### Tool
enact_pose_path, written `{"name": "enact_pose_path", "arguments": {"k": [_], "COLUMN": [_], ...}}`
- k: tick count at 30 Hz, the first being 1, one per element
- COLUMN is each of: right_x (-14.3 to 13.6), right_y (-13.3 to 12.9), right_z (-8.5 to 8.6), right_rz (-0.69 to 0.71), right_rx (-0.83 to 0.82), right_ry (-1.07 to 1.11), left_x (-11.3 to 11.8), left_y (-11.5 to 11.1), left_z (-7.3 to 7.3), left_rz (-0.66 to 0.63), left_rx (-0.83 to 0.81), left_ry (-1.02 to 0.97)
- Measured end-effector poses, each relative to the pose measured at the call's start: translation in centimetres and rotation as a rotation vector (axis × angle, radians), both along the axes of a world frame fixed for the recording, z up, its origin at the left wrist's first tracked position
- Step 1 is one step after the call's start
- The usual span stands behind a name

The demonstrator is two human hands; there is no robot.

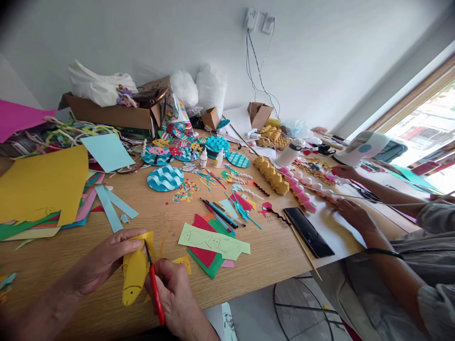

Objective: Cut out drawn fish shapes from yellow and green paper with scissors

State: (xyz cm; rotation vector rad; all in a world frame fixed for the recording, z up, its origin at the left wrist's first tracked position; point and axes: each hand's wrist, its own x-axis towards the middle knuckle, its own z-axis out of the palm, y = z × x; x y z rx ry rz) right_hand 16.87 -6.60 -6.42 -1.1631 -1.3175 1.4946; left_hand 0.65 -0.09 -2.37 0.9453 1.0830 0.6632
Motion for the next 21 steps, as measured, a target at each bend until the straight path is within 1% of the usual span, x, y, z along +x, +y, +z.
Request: {"name": "enact_pose_path", "arguments": {"k": [6, 14, 17, 21], "right_x": [0.06, 0.1, 0.2, 0.28], "right_y": [0.06, 0.04, 0.02, 0.03], "right_z": [0.07, 0.46, 0.53, 0.69], "right_rz": [0.042, 0.036, 0.038, 0.052], "right_rx": [-0.016, -0.009, -0.037, -0.056], "right_ry": [0.042, 0.035, 0.038, 0.045], "left_x": [-0.16, -0.24, -0.21, -0.27], "left_y": [0.08, 0.01, -0.03, -0.08], "left_z": [0.0, -0.2, -0.12, 0.23], "left_rz": [0.031, -0.026, -0.036, -0.1], "left_rx": [-0.048, -0.075, -0.097, -0.09], "left_ry": [0.037, 0.071, 0.065, 0.053]}}
